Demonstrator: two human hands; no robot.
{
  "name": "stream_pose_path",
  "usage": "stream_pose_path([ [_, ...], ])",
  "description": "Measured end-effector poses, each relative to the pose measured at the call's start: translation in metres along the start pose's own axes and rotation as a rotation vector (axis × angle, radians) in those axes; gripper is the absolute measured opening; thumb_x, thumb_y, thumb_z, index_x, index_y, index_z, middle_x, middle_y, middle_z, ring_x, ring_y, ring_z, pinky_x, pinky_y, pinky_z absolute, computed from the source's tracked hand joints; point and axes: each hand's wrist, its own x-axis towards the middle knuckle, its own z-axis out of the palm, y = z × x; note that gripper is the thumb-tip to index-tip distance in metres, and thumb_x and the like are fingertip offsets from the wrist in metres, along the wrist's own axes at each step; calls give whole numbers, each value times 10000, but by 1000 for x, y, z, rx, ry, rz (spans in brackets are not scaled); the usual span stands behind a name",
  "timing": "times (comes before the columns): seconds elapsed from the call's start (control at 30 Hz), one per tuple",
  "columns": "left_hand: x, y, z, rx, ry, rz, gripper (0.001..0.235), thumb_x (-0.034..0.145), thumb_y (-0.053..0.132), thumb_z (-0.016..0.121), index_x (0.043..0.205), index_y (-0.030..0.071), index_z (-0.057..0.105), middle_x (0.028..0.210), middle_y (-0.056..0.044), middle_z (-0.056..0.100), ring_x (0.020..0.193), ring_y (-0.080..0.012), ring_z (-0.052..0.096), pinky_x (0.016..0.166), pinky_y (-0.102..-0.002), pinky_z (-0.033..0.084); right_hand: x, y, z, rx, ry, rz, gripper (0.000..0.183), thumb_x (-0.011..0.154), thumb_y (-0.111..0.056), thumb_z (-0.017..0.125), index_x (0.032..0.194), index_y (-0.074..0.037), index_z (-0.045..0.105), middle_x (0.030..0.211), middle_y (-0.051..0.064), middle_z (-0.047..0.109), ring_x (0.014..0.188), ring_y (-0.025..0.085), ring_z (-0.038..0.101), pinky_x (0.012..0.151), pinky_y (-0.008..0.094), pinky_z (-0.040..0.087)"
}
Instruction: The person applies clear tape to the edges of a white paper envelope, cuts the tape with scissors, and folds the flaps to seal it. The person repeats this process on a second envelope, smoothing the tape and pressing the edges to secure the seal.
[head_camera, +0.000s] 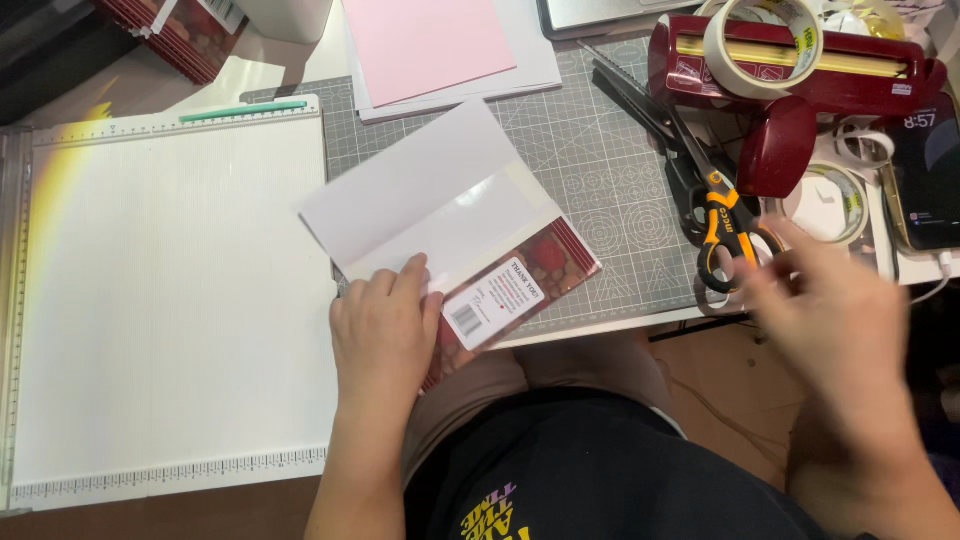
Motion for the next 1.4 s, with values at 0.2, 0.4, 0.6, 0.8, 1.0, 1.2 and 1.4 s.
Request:
stream_pose_path([
  [0.2,-2,24,-22,-296,94,-6,370,972,239,684,1334,163,662,828,-51,650,712,-314,666,608,-441,530,-6,-107,-6,666,-503,-219,636,816,-487,757,1365,-190,635,1085,68,803,903,242,774,806,395,587],
  [0.4,-19,83,-26,-252,529,173,292,951,226,688,1226,135,733,739,-17,621,574,-221,594,524,-358,499,4,-137,35,1413,-764,8,918,916,-450,614,1641,-111,166,1405,254,574,1162,333,674,913,469,594],
  [0.6,-40,104,11,-631,368,276,472,948,228,670,1358,2,616,924,-81,730,716,-242,684,661,-359,580,28,-146,14,1582,-646,305,958,845,-124,722,1620,-27,168,1210,304,664,979,396,732,711,515,637],
  [0.8,-68,75,24,-1168,215,-63,526,928,85,681,1406,3,478,1342,-132,574,1143,-249,619,1040,-388,531,38,-142,8,1491,-527,339,781,842,97,626,1564,-111,412,1141,139,732,987,169,682,865,314,565],
  [1.0,-75,46,16,-1595,402,-600,787,847,24,669,1506,130,253,1532,-100,289,1387,-265,394,1189,-430,384,56,-120,-14,1433,-364,149,693,830,122,599,1495,-56,522,1115,102,716,956,153,681,899,297,552],
  [1.2,-61,44,-7,-1921,456,-869,829,804,-26,644,1513,190,274,1514,-84,355,1398,-284,417,1212,-479,343,78,-90,-18,1924,-241,209,677,739,172,551,1354,-98,635,831,30,667,780,86,670,733,218,587],
  [1.4,-32,54,-52,-2209,65,-1346,682,803,26,546,1446,166,365,1412,-182,486,1228,-378,539,1009,-452,463,86,-69,7,2111,-268,286,719,736,155,500,1383,-122,644,812,91,678,766,231,689,667,378,590],
])
